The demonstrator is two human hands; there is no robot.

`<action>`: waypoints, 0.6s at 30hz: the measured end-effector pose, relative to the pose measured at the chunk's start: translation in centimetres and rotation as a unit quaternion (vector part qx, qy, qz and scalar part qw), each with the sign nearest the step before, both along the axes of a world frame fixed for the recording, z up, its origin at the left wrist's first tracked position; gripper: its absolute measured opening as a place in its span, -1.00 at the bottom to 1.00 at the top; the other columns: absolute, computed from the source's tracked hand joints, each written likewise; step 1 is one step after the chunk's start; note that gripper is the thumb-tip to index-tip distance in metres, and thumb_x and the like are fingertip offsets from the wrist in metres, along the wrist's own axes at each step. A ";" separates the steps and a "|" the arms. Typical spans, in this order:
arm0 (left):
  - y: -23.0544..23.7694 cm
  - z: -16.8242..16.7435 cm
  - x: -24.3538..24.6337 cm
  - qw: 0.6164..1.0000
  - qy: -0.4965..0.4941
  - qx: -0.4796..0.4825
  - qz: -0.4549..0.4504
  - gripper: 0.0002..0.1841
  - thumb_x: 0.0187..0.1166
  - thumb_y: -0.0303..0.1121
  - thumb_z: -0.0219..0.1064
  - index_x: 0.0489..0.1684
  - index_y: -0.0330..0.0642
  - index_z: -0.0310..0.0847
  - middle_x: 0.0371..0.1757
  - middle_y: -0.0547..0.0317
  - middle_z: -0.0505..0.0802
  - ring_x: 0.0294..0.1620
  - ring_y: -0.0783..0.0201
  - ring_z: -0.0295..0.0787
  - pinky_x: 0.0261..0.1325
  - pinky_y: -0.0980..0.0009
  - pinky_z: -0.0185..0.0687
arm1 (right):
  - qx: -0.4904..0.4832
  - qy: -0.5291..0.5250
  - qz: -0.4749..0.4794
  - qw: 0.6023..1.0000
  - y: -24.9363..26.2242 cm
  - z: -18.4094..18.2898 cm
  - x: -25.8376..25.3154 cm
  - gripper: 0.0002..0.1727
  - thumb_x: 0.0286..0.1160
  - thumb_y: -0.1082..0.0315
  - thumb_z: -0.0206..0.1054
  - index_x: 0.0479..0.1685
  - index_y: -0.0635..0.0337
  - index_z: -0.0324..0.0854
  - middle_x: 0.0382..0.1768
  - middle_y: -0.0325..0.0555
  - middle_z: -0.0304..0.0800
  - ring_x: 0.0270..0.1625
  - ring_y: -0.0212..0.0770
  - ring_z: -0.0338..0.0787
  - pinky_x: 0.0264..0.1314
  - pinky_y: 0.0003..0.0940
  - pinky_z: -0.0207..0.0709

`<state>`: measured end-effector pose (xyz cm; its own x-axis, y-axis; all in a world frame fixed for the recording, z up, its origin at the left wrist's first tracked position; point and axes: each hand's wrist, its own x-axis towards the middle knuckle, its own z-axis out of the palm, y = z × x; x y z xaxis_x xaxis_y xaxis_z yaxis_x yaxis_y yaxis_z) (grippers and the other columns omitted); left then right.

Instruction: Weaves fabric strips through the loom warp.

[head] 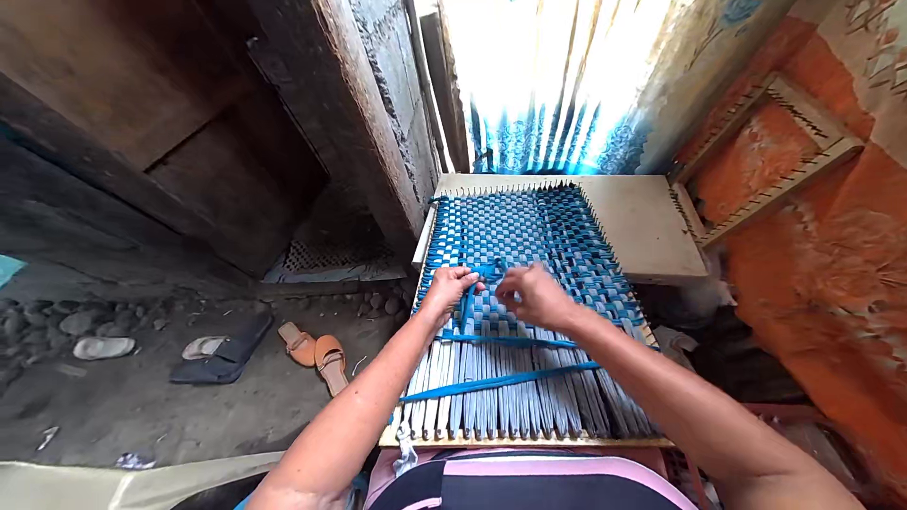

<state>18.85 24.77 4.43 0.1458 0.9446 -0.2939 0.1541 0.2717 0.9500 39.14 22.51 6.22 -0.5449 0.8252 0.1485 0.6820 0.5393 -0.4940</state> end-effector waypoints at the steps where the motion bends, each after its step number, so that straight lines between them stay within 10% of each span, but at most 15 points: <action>1: -0.1 -0.2 -0.2 1.000 -0.013 -0.010 0.018 -0.78 0.78 -0.38 0.21 0.10 -0.36 0.69 -0.22 0.07 0.88 -0.33 0.35 0.75 -0.16 0.40 0.67 | -0.079 -0.019 0.030 0.996 -0.6 -1.3 -1.3 -0.78 0.62 0.32 0.31 -0.05 0.15 0.88 -0.07 0.02 0.90 0.07 0.03 0.85 0.27 0.22 0.60; 4: -0.6 -0.7 -0.5 0.996 -0.060 -0.034 0.055 -0.80 0.77 -0.38 0.23 0.10 -0.31 0.67 -0.13 0.11 0.87 -0.29 0.37 0.77 -0.15 0.42 0.69 | -0.211 -0.062 0.066 0.973 -1.3 -3.8 -3.4 -0.67 0.75 0.23 0.17 0.14 0.17 0.82 0.01 0.11 0.89 0.18 0.11 0.82 0.33 0.25 0.54; 10: -1.4 -0.2 -0.5 0.986 -0.128 -0.068 0.078 -0.84 0.79 -0.40 0.17 0.04 -0.30 0.61 -0.31 0.17 0.77 -0.51 0.42 0.67 -0.37 0.53 0.68 | -0.225 -0.199 0.023 0.954 -1.6 -2.9 -5.5 -0.57 0.74 0.10 0.18 -0.15 0.34 0.74 -0.09 0.24 0.80 0.15 0.24 0.76 0.21 0.30 0.49; 18: -2.3 -0.2 -1.2 0.993 0.028 -0.019 -0.112 -0.79 0.83 -0.42 0.12 -0.12 -0.37 0.62 -0.47 0.25 0.70 -0.60 0.53 0.50 -0.46 0.63 0.45 | -0.238 -0.251 -0.035 0.938 -3.4 -2.8 -7.3 -0.45 0.53 -0.09 0.34 -0.12 0.36 0.66 0.01 0.26 0.76 0.21 0.24 0.74 0.20 0.27 0.49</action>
